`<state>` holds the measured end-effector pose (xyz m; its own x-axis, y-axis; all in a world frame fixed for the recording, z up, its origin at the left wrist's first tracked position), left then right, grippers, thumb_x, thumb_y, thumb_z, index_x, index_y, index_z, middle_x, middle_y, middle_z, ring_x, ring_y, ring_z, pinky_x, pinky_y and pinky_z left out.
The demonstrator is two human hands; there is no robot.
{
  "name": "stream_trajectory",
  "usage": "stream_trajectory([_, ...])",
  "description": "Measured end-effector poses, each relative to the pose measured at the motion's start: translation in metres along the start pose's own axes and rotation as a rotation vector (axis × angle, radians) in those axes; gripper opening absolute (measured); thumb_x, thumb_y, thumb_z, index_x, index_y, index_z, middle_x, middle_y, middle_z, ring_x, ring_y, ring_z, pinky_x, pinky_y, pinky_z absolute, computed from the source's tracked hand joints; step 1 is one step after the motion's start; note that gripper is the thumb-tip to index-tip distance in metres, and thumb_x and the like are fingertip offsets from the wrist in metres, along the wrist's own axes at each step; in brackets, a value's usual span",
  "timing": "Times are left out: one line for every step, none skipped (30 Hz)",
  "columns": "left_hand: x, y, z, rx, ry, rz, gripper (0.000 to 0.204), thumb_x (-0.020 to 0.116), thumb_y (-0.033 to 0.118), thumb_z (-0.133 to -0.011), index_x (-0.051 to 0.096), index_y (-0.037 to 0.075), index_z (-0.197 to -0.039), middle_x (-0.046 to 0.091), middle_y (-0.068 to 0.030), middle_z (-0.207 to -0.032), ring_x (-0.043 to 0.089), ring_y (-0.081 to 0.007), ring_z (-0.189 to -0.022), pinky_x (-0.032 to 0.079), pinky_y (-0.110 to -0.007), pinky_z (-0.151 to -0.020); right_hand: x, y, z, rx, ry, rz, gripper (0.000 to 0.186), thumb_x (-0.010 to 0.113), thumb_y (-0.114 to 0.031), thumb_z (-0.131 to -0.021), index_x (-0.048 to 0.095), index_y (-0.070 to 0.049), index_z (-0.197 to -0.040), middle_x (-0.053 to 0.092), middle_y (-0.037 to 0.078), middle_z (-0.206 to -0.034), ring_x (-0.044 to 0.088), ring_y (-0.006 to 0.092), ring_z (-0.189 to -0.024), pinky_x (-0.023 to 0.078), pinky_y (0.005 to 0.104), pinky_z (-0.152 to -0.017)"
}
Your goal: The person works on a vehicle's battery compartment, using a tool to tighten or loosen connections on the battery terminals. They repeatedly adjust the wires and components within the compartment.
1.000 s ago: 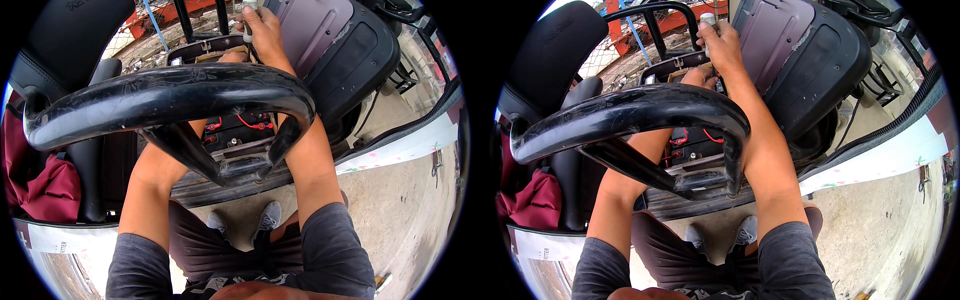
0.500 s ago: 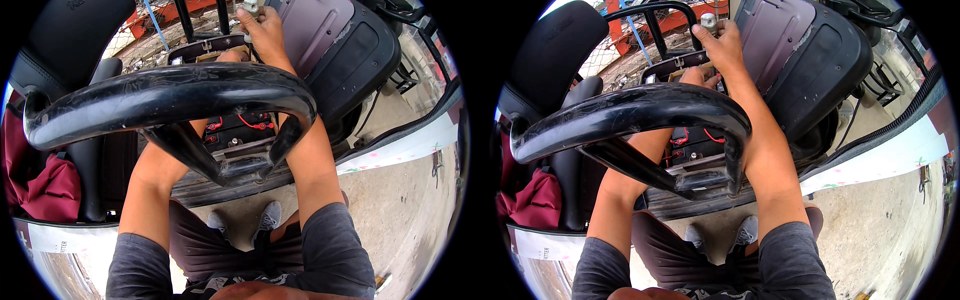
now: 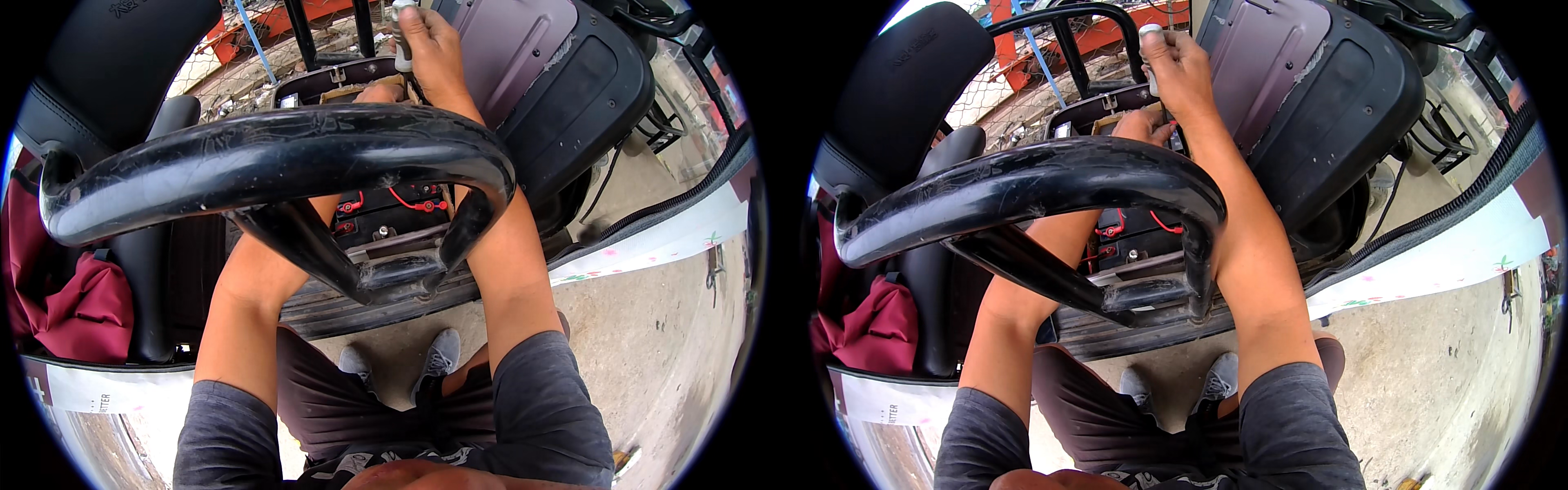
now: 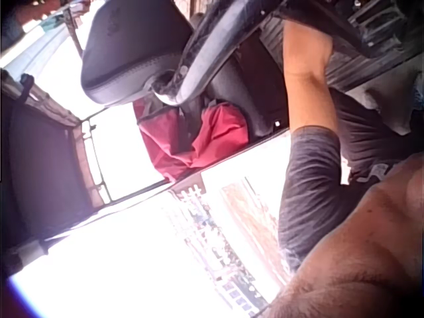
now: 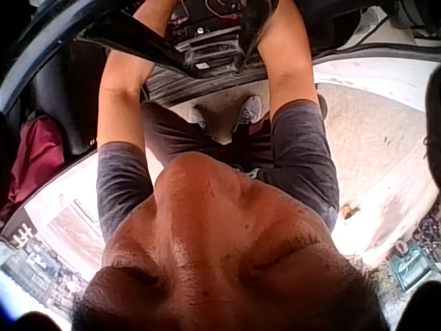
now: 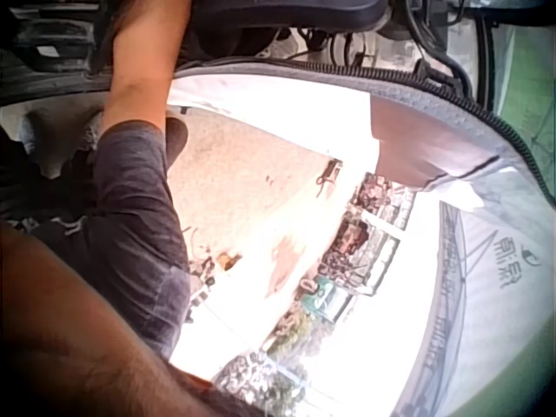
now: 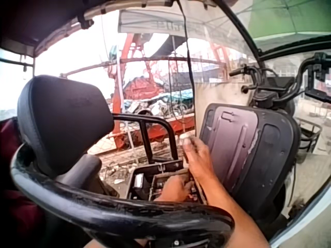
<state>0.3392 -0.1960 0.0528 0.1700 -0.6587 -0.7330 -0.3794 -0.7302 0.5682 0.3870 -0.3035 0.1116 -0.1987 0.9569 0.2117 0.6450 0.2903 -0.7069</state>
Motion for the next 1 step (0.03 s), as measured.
stream_trajectory([0.0016,0.0008,-0.0011,0.003,-0.002,0.003,0.029,0.071,0.023,-0.091,0.071,-0.006,-0.092,0.068,-0.0287,-0.082,0.069,-0.0426,-0.083,0.049,-0.049,-0.078,-0.0050,0.0118,-0.0061,0.071,-0.032,-0.096,0.062,0.073,-0.047,-0.091,0.060,0.006,-0.121,0.072,0.011,-0.096,0.067,0.0165,-0.077,0.056,0.0304,-0.073])
Point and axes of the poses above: each hand's wrist, its own z-axis away from the middle knuckle, its own x-axis out of the palm, y = z × x, the point moved 5 cm from there along -z, towards the middle knuckle
